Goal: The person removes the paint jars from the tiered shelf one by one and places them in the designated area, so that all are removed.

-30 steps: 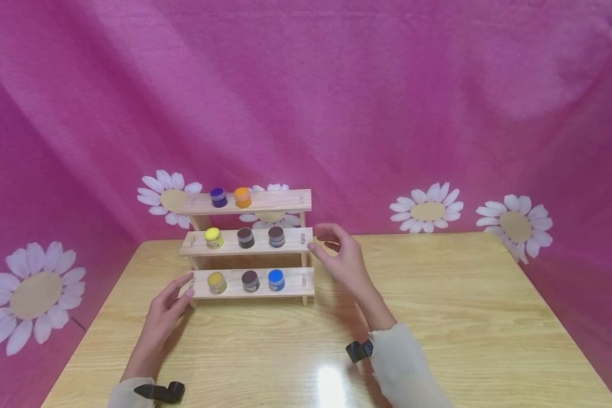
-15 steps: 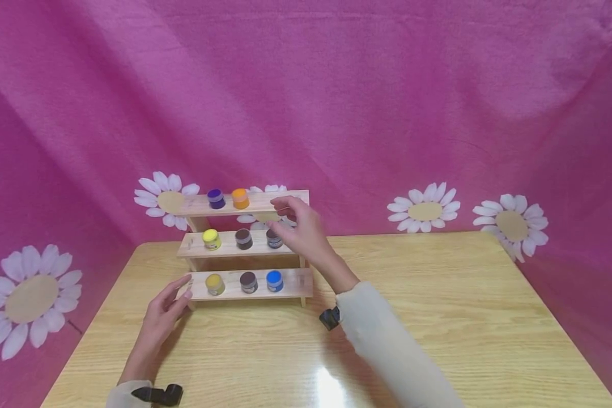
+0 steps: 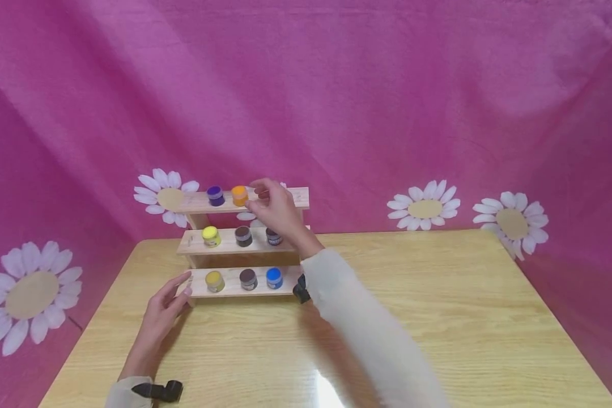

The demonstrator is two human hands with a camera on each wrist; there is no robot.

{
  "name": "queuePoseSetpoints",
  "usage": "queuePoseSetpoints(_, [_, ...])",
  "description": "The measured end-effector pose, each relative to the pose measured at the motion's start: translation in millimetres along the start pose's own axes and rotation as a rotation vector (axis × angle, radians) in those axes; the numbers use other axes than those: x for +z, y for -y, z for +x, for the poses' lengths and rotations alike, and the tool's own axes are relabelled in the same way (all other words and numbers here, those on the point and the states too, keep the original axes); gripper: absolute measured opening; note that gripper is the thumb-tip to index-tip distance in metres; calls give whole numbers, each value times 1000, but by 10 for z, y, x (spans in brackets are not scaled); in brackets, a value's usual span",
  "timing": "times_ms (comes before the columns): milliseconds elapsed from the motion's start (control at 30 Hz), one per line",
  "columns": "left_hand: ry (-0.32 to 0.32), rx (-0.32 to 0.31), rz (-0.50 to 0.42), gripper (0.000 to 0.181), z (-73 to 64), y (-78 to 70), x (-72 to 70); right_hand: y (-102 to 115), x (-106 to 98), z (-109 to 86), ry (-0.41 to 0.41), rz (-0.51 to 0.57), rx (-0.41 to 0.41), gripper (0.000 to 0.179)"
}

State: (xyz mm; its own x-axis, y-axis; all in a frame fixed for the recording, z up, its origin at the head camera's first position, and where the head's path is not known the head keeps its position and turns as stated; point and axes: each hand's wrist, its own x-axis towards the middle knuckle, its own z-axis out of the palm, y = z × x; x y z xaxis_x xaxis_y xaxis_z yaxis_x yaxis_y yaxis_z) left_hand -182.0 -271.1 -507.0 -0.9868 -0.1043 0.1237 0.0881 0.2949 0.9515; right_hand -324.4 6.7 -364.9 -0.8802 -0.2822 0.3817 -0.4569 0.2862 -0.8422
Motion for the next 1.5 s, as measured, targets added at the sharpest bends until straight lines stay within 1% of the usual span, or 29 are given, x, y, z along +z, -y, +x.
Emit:
queuePoseSetpoints(67, [-1,-3,13,44,-2,-11,-10,5,46,56,9,-12,14,41])
queuePoseSetpoints(167, [-9,-6,6,44,5,-20,-15,24,103,133,22,-23,25,41])
queuePoseSetpoints(300, [-6,-10,-28,44,21,-25,-5,47,138,205,29,-61,43,41])
queuePoseSetpoints(400, [0,-20,-28,44,29,-34,6,54,144,234,32,-90,59,42])
queuePoseSetpoints(533, [2,-42,-21,45,49,-40,18,60,158,256,26,-102,74,42])
queuePoseSetpoints(667, [-15,-53,-16,45,57,-28,31,55,181,265,14,-109,80,41])
queuePoseSetpoints(767, [-23,-55,-21,44,46,-2,49,46,187,247,9,-117,100,39])
queuePoseSetpoints(900, [-11,-57,-44,44,20,35,73,33,179,217,8,-121,116,35])
queuePoseSetpoints(1100, [-4,-59,-60,45,2,32,73,17,113,169,8,-110,95,33])
queuePoseSetpoints(1300, [-4,-85,-29,46,-1,18,15,20,-12,74,-11,-101,63,35])
queuePoseSetpoints(1500, [-2,-103,-18,46,14,-9,-31,32,-151,-58,-37,-27,28,37])
